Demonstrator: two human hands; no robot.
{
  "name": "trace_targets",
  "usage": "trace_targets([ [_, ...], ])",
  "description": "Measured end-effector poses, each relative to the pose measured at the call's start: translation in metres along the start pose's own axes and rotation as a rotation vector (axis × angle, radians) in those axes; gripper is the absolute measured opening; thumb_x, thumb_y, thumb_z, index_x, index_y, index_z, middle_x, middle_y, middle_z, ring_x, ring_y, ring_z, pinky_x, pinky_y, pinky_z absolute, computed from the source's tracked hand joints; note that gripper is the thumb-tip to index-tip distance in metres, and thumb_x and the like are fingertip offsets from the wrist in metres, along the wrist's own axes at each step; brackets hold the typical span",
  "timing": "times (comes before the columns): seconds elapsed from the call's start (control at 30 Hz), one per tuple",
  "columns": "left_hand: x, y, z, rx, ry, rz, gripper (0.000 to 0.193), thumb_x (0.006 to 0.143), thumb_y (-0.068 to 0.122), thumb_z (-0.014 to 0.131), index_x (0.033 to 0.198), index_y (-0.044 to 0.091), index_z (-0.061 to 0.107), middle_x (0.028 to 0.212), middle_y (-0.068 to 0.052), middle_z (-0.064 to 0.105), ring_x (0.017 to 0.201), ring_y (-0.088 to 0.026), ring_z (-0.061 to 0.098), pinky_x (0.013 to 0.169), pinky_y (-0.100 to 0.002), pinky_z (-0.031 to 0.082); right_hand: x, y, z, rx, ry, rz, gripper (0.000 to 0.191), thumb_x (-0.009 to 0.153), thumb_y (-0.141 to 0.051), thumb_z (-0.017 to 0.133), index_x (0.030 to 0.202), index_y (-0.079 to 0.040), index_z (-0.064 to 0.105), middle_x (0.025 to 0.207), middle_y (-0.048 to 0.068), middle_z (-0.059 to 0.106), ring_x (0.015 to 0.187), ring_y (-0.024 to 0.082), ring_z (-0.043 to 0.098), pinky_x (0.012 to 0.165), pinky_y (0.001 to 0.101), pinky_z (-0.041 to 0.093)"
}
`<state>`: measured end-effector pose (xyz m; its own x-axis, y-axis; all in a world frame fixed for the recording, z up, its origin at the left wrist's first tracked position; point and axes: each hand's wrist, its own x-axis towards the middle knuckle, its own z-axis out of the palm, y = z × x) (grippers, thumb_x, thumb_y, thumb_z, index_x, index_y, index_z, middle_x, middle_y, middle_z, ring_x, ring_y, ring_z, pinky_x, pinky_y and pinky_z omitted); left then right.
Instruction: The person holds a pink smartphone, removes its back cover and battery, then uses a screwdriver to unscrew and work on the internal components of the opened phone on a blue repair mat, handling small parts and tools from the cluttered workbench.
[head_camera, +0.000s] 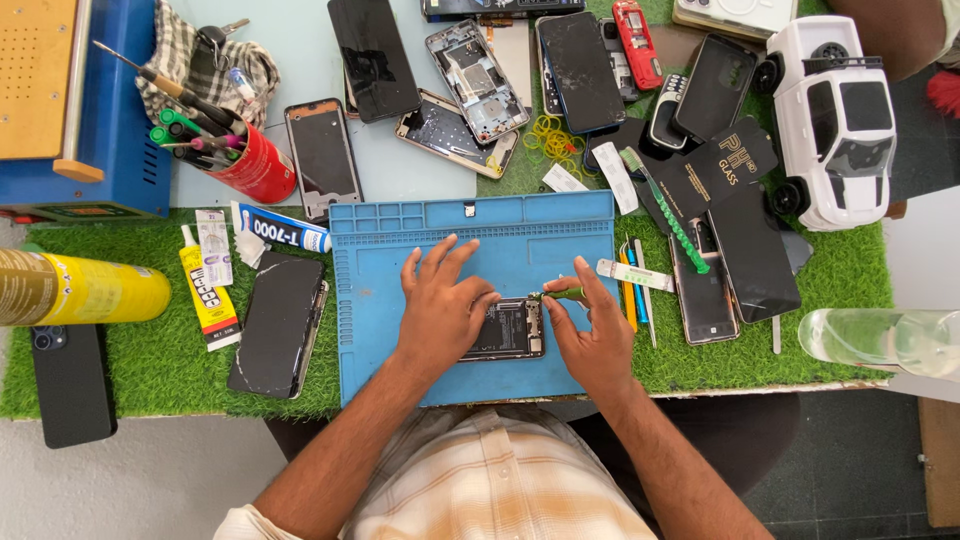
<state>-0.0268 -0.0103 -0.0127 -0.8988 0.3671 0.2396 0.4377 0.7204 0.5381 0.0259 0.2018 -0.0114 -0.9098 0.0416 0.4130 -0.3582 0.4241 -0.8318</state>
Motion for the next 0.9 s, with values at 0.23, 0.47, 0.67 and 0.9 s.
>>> trace_targets([
  [0.23,-0.020,0.012,-0.016,0.017,-0.061,-0.043,0.027,0.085,0.028,0.078,0.110,0.017,0.075,0.149,-0.012,0.051,0.145,-0.035,0.037,0.117,-0.066,0.017,0.000,-0.003,-0.002,-0.057,-0.015,-0.037,0.066,0.095,0.009,0.072,0.153,-0.004,0.043,0.116,0.015,0.071,0.110,0.021,0.072,0.096,0.0353,0.061],
  [0.47,-0.042,0.021,-0.024,0.003,-0.210,-0.018,0.071,0.073,0.045,0.084,0.132,0.013,0.061,0.151,-0.014,0.042,0.144,-0.036,0.031,0.112,-0.073,0.012,-0.021,-0.010,-0.023,-0.080,-0.017,-0.006,0.067,0.094,0.010,0.072,0.152,-0.004,0.041,0.114,0.015,0.072,0.107,0.022,0.073,0.091,0.0341,0.061],
  [0.67,-0.046,0.020,-0.021,-0.009,-0.196,-0.029,0.068,0.077,0.044,0.082,0.135,0.015,0.061,0.142,-0.009,0.051,0.141,-0.030,0.039,0.114,-0.073,0.013,-0.032,-0.012,-0.026,-0.080,-0.022,-0.012,0.067,0.094,0.009,0.072,0.152,-0.005,0.041,0.114,0.015,0.073,0.106,0.021,0.074,0.089,0.0336,0.062],
  [0.9,-0.046,0.020,-0.019,0.009,-0.210,-0.033,0.065,0.079,0.046,0.080,0.134,0.015,0.061,0.139,-0.009,0.053,0.137,-0.029,0.044,0.113,-0.074,0.013,-0.033,-0.010,-0.025,-0.086,-0.042,-0.053,0.067,0.094,0.009,0.072,0.152,-0.005,0.041,0.113,0.016,0.073,0.107,0.022,0.074,0.089,0.0333,0.063],
])
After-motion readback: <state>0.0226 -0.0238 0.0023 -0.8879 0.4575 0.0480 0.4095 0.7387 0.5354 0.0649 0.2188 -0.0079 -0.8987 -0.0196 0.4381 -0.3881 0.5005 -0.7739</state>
